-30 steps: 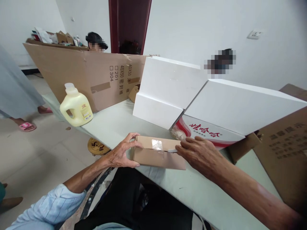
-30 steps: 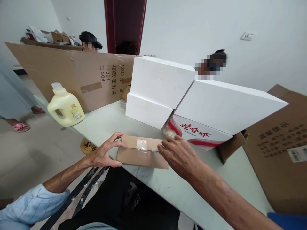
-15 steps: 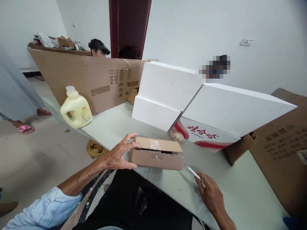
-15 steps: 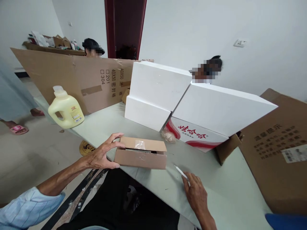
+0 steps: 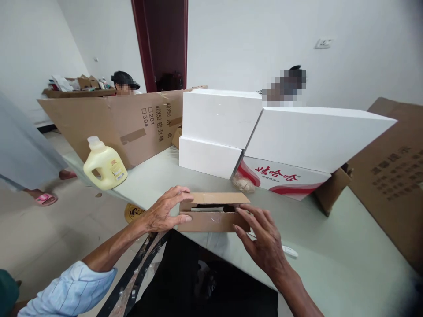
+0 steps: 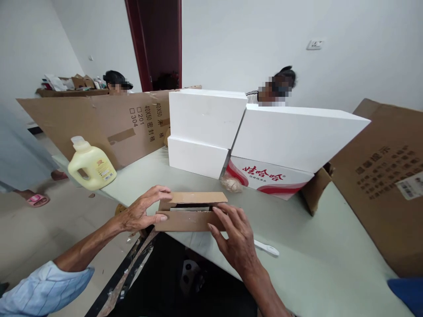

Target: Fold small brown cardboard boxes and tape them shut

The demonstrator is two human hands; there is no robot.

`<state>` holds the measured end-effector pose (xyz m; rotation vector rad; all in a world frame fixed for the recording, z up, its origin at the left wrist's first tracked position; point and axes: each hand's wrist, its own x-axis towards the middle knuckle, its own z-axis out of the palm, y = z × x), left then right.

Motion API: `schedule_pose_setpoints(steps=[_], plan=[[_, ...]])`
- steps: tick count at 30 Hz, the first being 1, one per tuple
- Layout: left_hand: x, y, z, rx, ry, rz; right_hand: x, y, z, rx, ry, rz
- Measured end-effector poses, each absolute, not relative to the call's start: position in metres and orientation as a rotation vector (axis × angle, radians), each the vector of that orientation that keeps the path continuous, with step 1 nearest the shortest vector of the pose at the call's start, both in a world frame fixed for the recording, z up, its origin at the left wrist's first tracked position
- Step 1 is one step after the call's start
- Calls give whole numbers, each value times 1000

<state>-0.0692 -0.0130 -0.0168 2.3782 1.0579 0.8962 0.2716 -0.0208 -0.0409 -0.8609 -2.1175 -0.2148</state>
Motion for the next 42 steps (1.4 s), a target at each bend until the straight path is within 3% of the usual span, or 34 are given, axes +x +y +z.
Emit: schedule_pose_setpoints(steps=[10, 25, 36, 42], plan=[[-38, -2, 6, 2590, 1140, 576, 257, -16, -45, -853, -2183, -264], [-35, 16, 21, 2631, 1118, 473, 249, -13, -40, -908, -2224, -205], [-46, 27, 13, 2699, 752, 924, 254, -13, -35, -873, -2230, -193], [-54, 39, 6, 2732, 770, 1006, 248, -34, -25, -765, -2210, -315]])
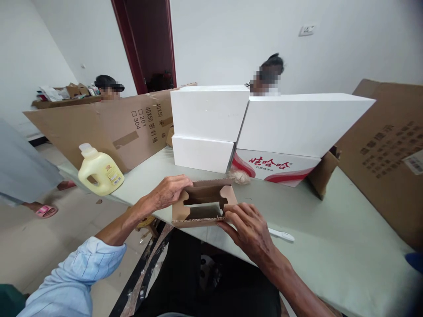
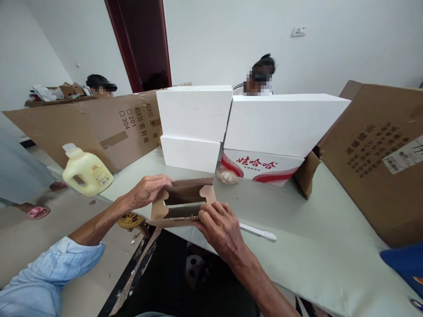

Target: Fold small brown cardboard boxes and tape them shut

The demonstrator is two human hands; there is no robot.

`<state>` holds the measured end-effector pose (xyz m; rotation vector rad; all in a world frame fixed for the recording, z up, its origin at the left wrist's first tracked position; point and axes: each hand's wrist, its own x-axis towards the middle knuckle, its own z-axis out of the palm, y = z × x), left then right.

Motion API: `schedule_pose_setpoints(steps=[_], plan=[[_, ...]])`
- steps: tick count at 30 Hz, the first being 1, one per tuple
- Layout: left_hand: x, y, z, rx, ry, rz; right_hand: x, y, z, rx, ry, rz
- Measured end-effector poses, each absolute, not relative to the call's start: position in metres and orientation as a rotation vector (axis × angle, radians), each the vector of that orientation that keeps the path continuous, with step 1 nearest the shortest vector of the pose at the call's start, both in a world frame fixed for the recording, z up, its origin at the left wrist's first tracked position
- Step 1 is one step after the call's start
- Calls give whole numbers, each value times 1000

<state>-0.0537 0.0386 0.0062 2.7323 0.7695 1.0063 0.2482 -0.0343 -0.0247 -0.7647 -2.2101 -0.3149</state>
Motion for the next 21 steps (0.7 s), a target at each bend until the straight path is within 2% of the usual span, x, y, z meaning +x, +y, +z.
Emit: schedule_pose_setpoints(steps=[5, 13, 17, 21], plan=[[-52, 38, 18, 2695, 786, 921, 251, -40, -26, -763, -2242, -345], [-49, 3, 37, 2823, 1234, 288, 257, -24, -11, -856, -2488, -169], [-51, 4, 44, 2801, 1276, 113, 257, -14, -1, -846, -2612, -265], [-60, 15, 49, 2767, 1226, 79, 263, -14, -2, -852, -2566, -403]])
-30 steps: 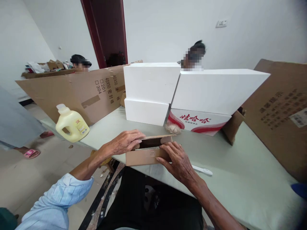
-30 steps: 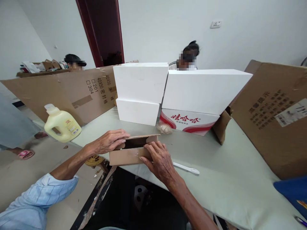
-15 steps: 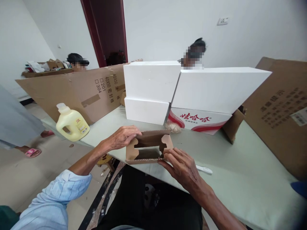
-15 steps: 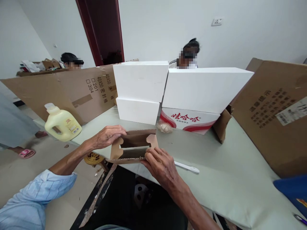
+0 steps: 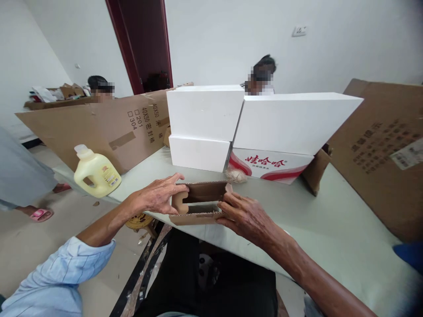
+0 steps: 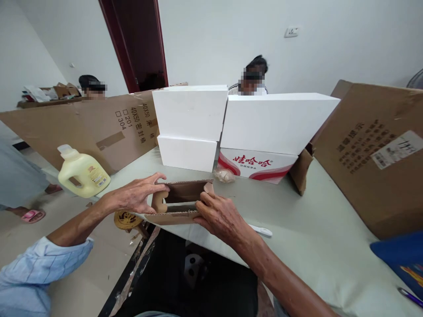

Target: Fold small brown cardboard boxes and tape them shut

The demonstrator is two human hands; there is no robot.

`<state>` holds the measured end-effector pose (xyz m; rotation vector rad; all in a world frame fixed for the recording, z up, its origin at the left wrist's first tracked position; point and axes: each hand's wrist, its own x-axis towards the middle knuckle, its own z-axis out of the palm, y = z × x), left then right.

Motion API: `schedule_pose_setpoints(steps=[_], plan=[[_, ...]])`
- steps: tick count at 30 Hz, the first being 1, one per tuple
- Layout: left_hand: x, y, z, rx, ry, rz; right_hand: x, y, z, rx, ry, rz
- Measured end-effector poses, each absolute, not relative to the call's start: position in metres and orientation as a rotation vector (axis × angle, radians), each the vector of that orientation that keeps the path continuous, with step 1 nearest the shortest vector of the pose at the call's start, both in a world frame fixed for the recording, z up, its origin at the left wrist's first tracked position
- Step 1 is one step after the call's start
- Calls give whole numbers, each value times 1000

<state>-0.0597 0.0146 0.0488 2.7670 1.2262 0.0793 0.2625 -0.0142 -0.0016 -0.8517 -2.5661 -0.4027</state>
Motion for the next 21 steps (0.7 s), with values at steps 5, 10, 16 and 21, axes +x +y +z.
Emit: schedule_pose_setpoints(steps=[5, 10, 16, 21], plan=[[-78, 27, 47, 2668, 1039, 157, 281, -18, -17, -916, -2313, -305], [-86, 26, 34, 2569, 959, 344, 298, -15, -37, -929, -2095, -100], [-90, 23, 0, 2380, 960, 732, 298, -12, -53, -929, -1934, -24], [-92, 25, -29, 2146, 1096, 1074, 288, -8, -73, -984, -1639, 181]])
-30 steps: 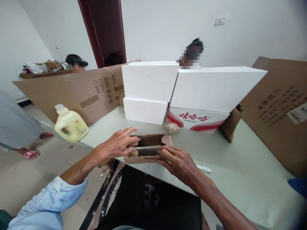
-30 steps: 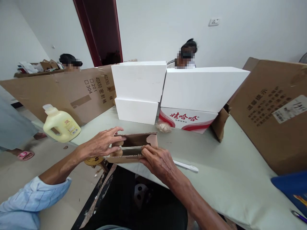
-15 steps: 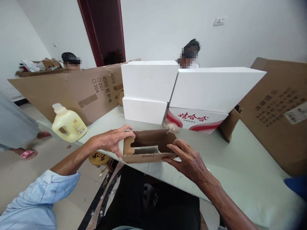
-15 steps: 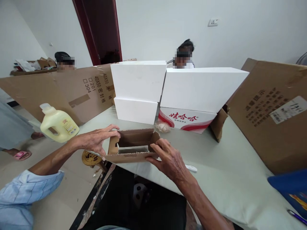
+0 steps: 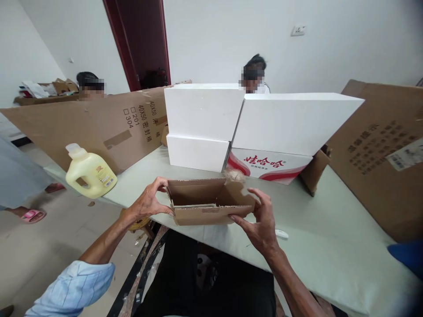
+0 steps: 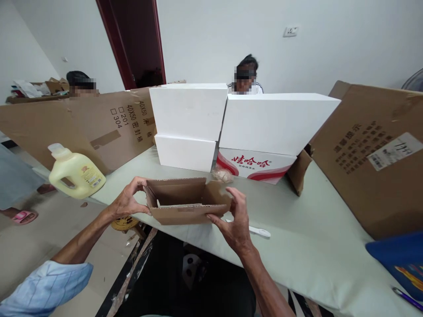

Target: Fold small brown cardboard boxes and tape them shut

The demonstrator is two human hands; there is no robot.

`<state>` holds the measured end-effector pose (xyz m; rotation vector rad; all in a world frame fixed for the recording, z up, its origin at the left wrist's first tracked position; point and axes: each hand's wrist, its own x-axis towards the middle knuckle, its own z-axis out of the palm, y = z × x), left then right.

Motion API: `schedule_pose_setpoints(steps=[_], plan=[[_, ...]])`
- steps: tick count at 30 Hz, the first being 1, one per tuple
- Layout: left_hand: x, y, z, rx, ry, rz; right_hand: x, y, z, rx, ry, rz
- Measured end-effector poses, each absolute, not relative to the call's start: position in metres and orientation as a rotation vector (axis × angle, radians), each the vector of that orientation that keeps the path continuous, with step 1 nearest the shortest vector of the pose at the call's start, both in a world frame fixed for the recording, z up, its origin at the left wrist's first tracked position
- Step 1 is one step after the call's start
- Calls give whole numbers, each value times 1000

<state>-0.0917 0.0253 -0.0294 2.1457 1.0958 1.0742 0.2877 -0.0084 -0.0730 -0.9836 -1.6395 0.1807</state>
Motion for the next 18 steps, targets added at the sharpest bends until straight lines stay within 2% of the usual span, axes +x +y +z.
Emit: schedule_pose_setpoints(steps=[6, 11, 18], plan=[[-85, 37, -50, 1960, 1277, 1467, 288, 1, -93, -1054, -1660, 559], [-76, 51, -50, 1742, 1410, 1711, 282, 1, -95, -1035, -1605, 705], [-81, 72, -77, 1362, 1173, 1413, 276, 0, -94, -1093, -1547, 829]])
